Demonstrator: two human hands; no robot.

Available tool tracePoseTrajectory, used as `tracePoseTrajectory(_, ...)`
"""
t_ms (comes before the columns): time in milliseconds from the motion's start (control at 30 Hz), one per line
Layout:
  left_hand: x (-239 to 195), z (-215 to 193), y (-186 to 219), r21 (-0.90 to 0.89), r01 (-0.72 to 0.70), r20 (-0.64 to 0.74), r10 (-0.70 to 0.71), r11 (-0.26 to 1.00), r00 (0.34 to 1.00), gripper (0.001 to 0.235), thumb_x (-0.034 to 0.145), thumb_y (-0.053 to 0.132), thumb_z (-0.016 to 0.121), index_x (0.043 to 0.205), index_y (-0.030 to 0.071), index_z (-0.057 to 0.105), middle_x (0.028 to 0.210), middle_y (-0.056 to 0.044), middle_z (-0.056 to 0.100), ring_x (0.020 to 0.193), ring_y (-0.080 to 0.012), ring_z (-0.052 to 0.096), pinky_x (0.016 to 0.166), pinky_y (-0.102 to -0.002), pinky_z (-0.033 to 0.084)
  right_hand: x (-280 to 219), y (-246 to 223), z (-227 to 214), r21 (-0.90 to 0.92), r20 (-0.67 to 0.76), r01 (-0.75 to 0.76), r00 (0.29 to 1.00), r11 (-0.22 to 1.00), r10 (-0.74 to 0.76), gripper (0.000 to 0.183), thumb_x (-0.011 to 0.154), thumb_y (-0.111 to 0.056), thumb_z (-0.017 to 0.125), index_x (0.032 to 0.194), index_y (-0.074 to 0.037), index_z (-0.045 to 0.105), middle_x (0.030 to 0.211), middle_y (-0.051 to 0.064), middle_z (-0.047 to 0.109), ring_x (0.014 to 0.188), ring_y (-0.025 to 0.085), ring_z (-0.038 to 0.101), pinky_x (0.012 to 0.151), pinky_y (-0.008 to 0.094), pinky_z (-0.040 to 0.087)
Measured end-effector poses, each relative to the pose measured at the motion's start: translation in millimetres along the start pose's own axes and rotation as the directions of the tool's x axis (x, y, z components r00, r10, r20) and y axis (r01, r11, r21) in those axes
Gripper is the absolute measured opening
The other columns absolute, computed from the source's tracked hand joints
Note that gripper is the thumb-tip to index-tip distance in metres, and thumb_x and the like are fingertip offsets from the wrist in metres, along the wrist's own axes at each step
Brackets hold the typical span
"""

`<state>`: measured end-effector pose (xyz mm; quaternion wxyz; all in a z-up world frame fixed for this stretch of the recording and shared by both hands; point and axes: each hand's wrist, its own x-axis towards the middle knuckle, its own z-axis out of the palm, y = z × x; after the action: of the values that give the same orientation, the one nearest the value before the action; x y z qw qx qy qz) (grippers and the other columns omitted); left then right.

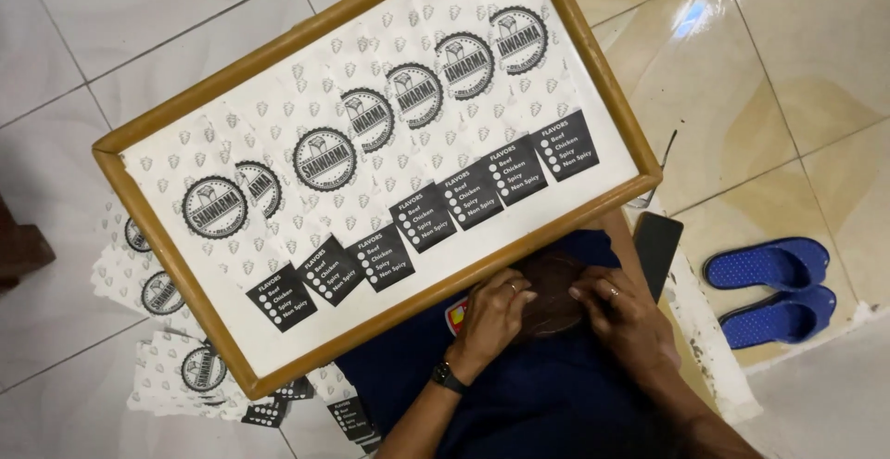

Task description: The person applies glue to small black labels and sticks them onto white sheets printed with 'Shawarma' logos. They smooth each label in place, then gather the completed sheets and fold them into a stack.

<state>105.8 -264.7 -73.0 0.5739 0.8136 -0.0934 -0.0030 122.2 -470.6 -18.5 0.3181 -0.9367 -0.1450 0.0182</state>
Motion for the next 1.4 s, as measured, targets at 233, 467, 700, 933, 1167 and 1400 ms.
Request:
tracePoseTrajectory(233,-2.2,-15.0,9.1,0.051,0.038,0.118,-0.044,0.998,0.992,0.024,0.099,-0.003,0.048,0.111,-0.012,0.067,0.115,-0.022,0.066,0.102,-0.0350,0.068,0.091,-0.041,0.057,-4.3,-4.8,-2.1,0.010,0.029,-0.047,0.999,0.999,0.046,0.029,0.097,-0.006,0.065,0.125,-0.010,0.071,0.120,0.010,0.068,0.111,0.022,0.069,0.097,0.029,0.054)
tracePoseTrajectory(467,9.4,-12.1,4.6,0.197,0.206,0.280,-0.257,0.958,0.925,0.042,0.086,0.031,0.072,0.114,0.003,0.061,0.108,-0.014,0.061,0.104,-0.0367,0.062,0.088,-0.047,0.049,-1.2,11.2,23.9,0.006,0.020,-0.001,1.000,1.000,0.001,0.063,0.078,-0.041,0.083,0.134,-0.017,0.066,0.114,0.010,0.061,0.102,0.027,0.065,0.086,0.036,0.055)
tracePoseTrajectory(700,9.7,-4.2,-15.6,0.095,-0.002,0.214,-0.018,0.995,0.977,0.024,0.094,0.021,0.069,0.084,0.001,0.064,0.076,-0.013,0.061,0.068,-0.0381,0.066,0.053,-0.043,0.051,4.2,20.5,38.1,0.242,-0.135,0.020,0.991,0.970,0.013,0.031,0.068,-0.018,0.094,0.096,-0.010,0.082,0.082,0.005,0.068,0.075,0.023,0.069,0.067,0.032,0.058)
tracePoseTrajectory(933,-0.4,-1.3,-15.9,0.089,-0.047,0.069,0.041,0.995,0.997,0.025,0.093,0.022,0.073,0.081,0.002,0.064,0.066,-0.010,0.060,0.060,-0.0327,0.064,0.047,-0.039,0.050,-1.3,24.1,42.2,0.261,-0.189,0.053,0.982,0.964,-0.003,0.025,0.071,-0.016,0.092,0.091,-0.007,0.081,0.080,0.008,0.066,0.074,0.027,0.067,0.067,0.036,0.056)
tracePoseTrajectory(1167,-4.2,-7.1,-10.8,0.130,-0.022,0.006,0.022,0.991,1.000,0.036,0.086,0.032,0.081,0.080,0.002,0.062,0.069,-0.009,0.056,0.063,-0.0317,0.064,0.050,-0.039,0.052,-4.2,19.7,42.6,0.253,-0.194,0.017,0.980,0.967,0.033,0.020,0.072,-0.014,0.092,0.087,-0.005,0.080,0.076,0.009,0.062,0.072,0.028,0.063,0.068,0.038,0.053)
tracePoseTrajectory(1400,-16.4,-36.5,31.5,0.290,-0.021,0.162,-0.027,0.957,0.986,0.083,0.077,0.056,0.073,0.125,-0.011,0.062,0.112,-0.027,0.062,0.104,-0.0437,0.063,0.086,-0.050,0.051,-7.6,17.6,40.4,0.172,-0.134,0.055,0.990,0.984,-0.032,0.018,0.079,-0.020,0.089,0.091,-0.010,0.080,0.084,0.006,0.067,0.080,0.026,0.066,0.077,0.036,0.054)
